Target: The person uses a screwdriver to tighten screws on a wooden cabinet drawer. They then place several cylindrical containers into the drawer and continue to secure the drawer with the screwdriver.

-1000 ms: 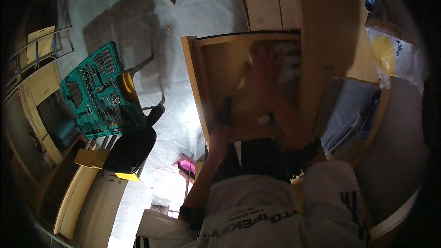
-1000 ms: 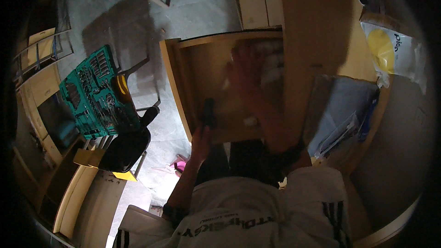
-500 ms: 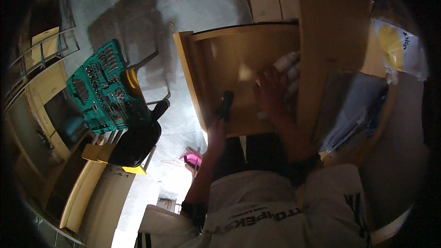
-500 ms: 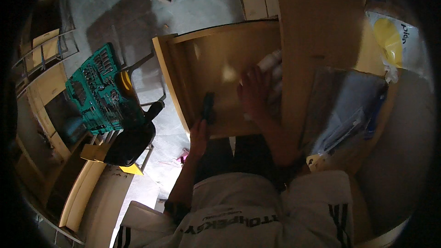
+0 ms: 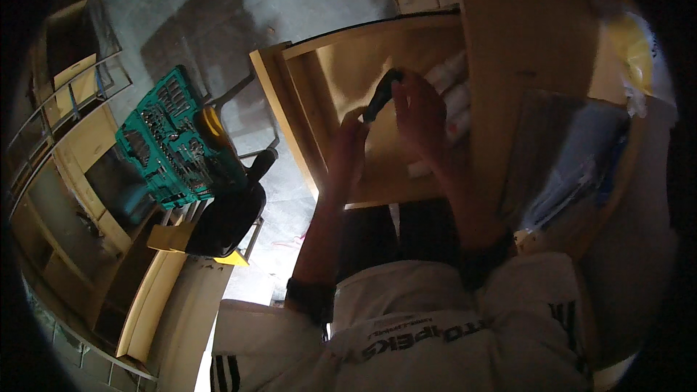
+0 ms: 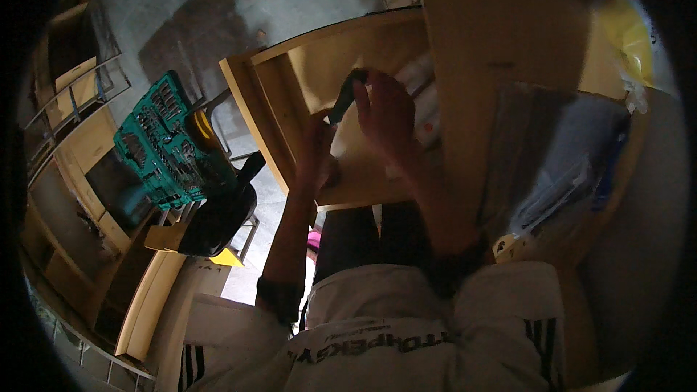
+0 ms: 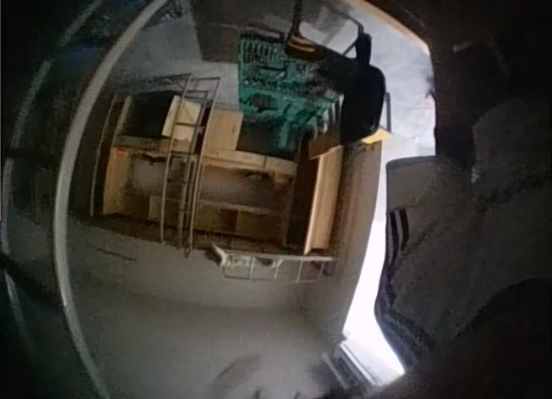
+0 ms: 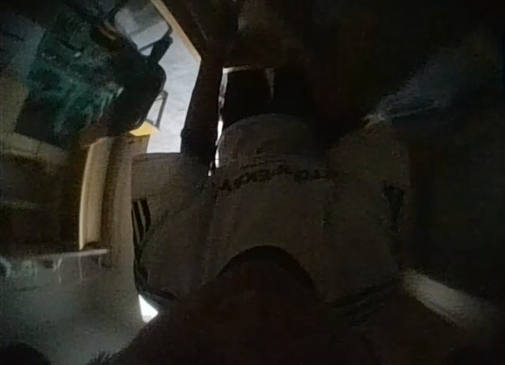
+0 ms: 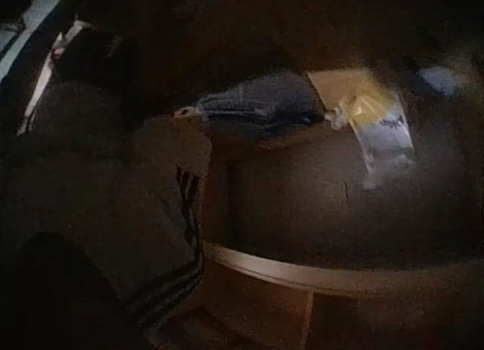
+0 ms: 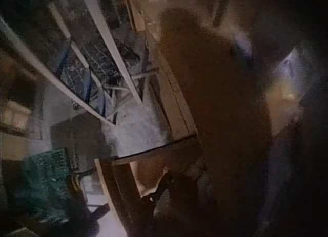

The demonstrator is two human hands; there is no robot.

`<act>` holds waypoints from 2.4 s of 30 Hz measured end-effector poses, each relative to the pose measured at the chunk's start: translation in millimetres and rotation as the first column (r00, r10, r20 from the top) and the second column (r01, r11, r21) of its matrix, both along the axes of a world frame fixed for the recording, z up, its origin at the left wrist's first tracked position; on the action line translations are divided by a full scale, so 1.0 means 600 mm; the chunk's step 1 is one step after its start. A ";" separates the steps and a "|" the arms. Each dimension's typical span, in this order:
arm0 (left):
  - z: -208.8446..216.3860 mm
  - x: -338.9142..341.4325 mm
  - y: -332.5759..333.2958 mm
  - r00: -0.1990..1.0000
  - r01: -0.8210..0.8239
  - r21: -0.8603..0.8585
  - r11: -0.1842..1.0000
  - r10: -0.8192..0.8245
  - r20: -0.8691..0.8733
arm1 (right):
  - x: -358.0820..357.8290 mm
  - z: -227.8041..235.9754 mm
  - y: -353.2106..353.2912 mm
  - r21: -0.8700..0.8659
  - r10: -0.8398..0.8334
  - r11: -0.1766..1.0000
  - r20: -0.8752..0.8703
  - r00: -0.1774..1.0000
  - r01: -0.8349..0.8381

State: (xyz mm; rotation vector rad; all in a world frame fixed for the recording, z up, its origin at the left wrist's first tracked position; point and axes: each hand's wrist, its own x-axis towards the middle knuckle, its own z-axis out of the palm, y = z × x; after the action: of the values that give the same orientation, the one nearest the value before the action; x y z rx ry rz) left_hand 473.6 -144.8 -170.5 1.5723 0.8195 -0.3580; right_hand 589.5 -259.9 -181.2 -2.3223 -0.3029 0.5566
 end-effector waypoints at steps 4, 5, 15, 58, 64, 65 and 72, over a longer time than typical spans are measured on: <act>-0.019 0.041 0.022 0.983 0.178 0.155 0.972 -0.182 0.010 | 0.042 -0.035 0.013 0.306 -0.195 0.895 -0.386 0.902 0.325; -0.022 0.044 0.021 0.976 0.200 0.225 0.953 -0.215 0.041 | 0.048 -0.044 0.014 0.329 -0.215 0.859 -0.464 0.860 0.392; -0.016 -0.017 -0.057 0.884 -0.455 -0.062 0.888 0.443 -0.149 | 0.051 -0.086 0.047 -0.031 -0.313 0.949 -0.172 0.934 0.312; -0.120 0.024 -0.011 0.204 -0.838 -0.531 0.125 0.975 -0.093 | 0.076 -0.064 -0.008 0.097 -0.007 0.988 -0.756 0.654 0.122; -0.088 0.051 0.000 0.040 -0.823 -0.563 -0.078 0.980 -0.194 | 0.069 -0.051 -0.006 0.096 0.147 0.989 -0.508 0.848 -0.113; -0.082 0.055 0.001 0.039 -0.822 -0.565 -0.065 0.985 -0.169 | 0.070 -0.053 -0.008 -0.001 0.050 0.998 -0.556 0.830 -0.061; -0.084 0.050 0.011 0.054 -0.753 -0.653 -0.080 0.982 -0.182 | 0.103 -0.075 -0.048 -0.494 0.860 0.478 0.094 0.502 -0.727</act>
State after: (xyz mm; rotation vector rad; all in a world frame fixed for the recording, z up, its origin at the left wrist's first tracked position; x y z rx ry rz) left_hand 503.6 -138.2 -221.2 0.0938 1.1314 0.6897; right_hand 651.1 -288.5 -226.1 -2.5469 -1.6928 0.7030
